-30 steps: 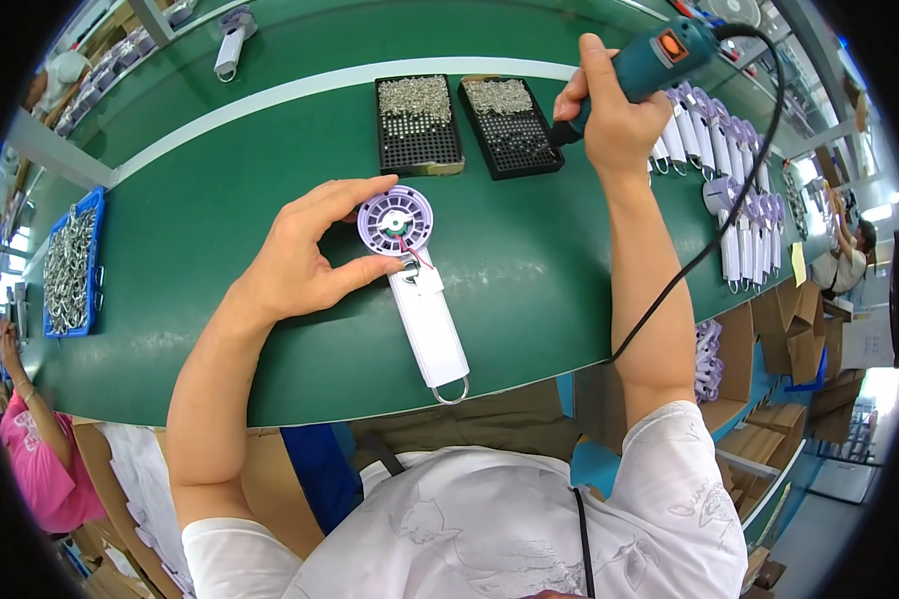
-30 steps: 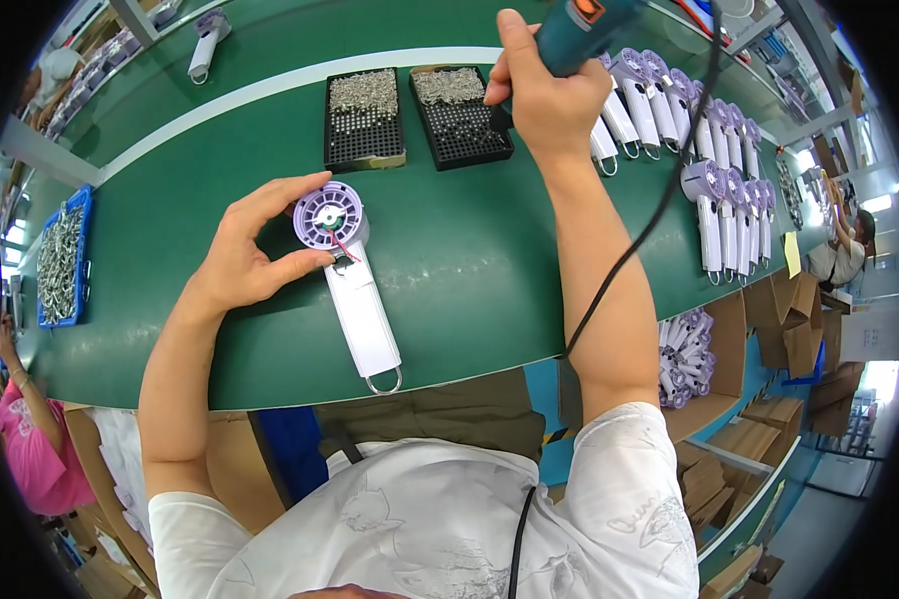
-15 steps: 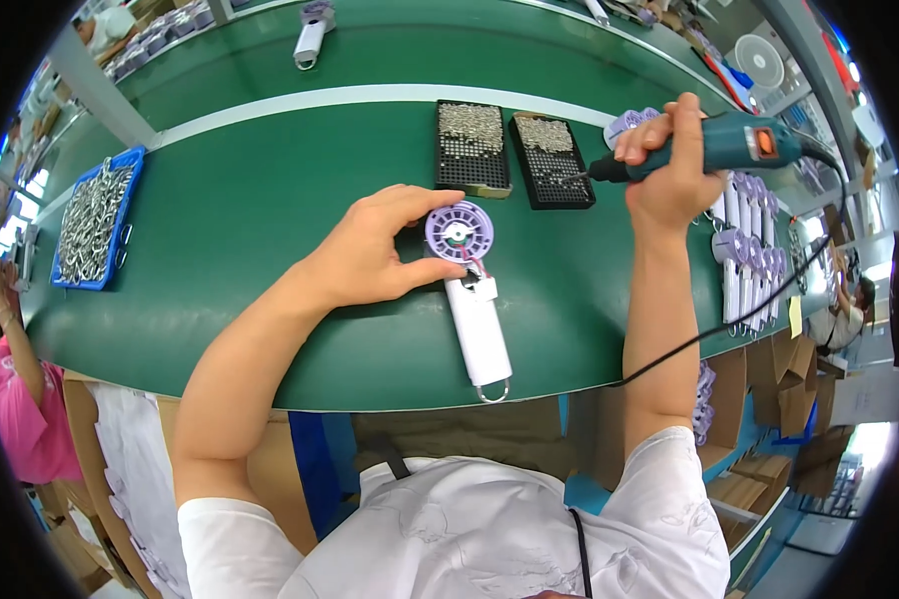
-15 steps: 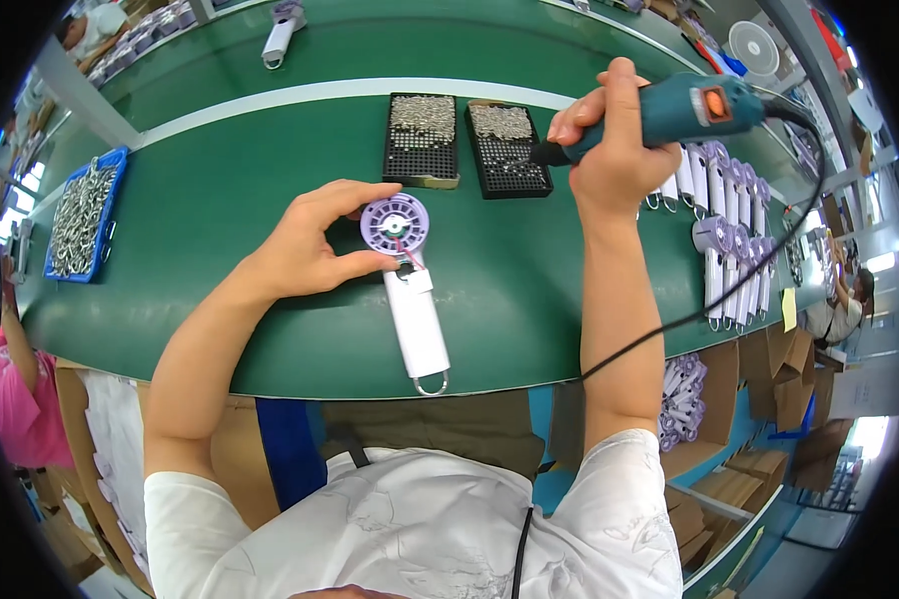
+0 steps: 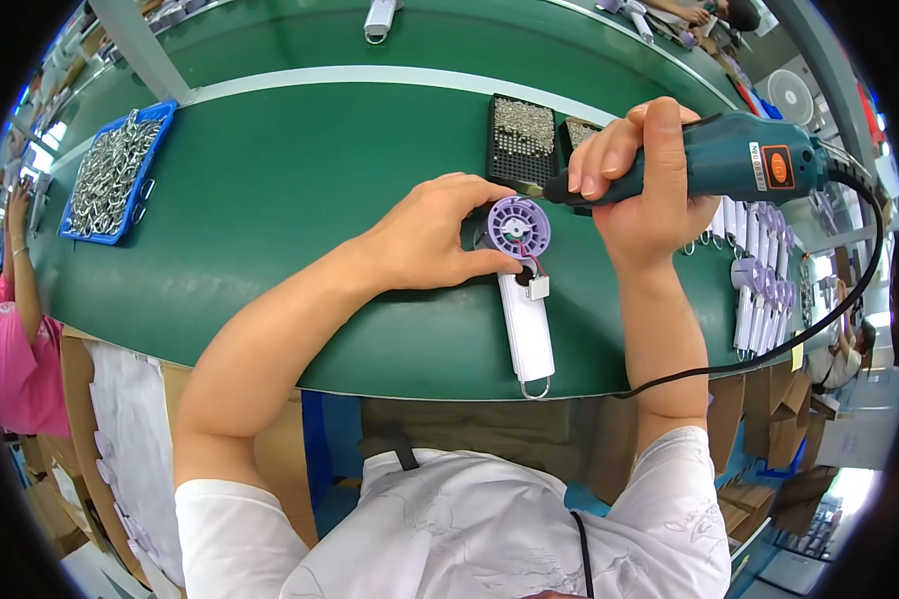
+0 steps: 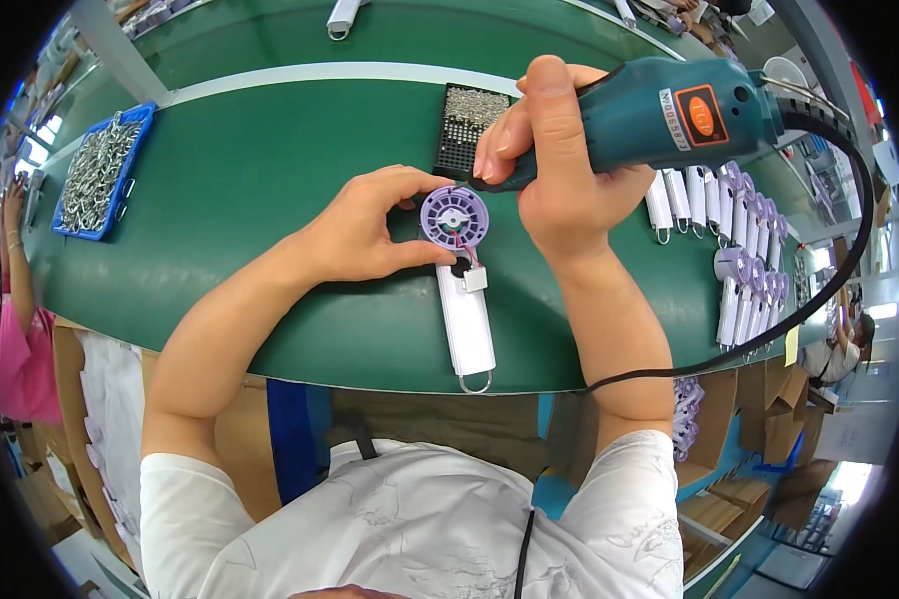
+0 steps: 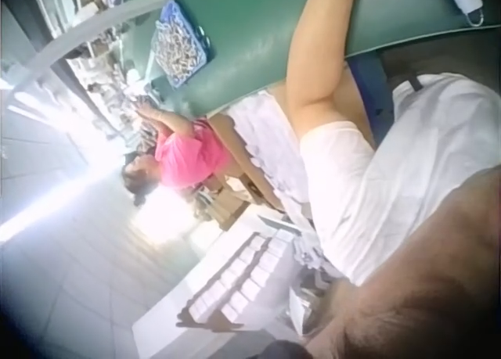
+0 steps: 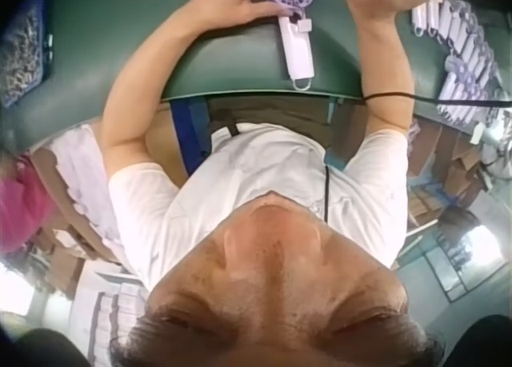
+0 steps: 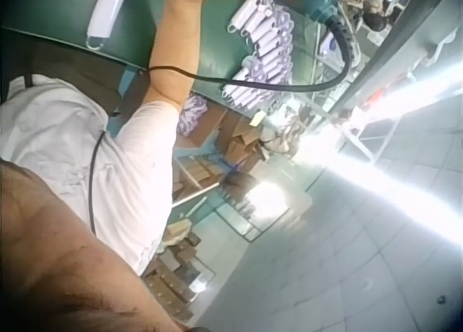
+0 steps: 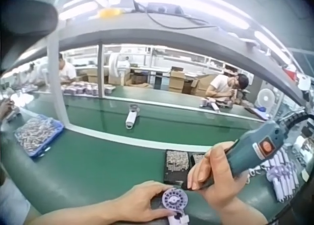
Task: The person assembles handheld fans on an assembly line by driving screws into each fan handle and fan head using an electric screwdriver and placing the assembled fans in a row.
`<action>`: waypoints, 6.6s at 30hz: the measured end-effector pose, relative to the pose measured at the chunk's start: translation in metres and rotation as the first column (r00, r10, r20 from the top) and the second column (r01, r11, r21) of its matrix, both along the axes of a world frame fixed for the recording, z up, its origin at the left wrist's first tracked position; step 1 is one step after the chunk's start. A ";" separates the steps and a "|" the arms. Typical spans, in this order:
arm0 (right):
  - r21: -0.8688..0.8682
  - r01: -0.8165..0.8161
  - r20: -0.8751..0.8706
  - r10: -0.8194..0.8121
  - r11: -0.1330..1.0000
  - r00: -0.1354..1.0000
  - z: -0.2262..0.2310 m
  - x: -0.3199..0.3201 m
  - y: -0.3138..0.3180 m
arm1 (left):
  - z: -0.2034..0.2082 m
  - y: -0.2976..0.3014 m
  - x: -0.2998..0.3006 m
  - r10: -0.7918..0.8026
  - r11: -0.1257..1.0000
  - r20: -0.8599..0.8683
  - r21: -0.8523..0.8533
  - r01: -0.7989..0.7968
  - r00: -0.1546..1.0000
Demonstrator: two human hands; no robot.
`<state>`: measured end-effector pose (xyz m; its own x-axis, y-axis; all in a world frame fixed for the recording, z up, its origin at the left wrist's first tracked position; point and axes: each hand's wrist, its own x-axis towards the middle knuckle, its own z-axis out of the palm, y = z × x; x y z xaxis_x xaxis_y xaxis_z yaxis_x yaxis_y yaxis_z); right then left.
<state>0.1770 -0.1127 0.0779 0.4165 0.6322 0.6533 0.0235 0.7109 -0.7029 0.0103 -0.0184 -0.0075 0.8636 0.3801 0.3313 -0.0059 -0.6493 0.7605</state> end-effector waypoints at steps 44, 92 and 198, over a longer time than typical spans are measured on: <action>-0.107 0.061 -0.069 -0.069 0.992 0.995 -0.026 0.025 0.083 | -0.004 0.002 0.000 -0.024 0.998 0.087 0.068 0.018 0.996; -0.153 -0.299 0.019 0.306 0.942 0.952 0.010 0.025 0.019 | 0.006 0.012 -0.009 0.094 0.990 0.021 0.108 -0.096 0.995; -0.246 0.961 0.969 0.039 0.129 0.243 -0.075 0.104 -0.252 | 0.043 0.139 0.179 0.059 0.514 0.282 -0.831 0.213 0.958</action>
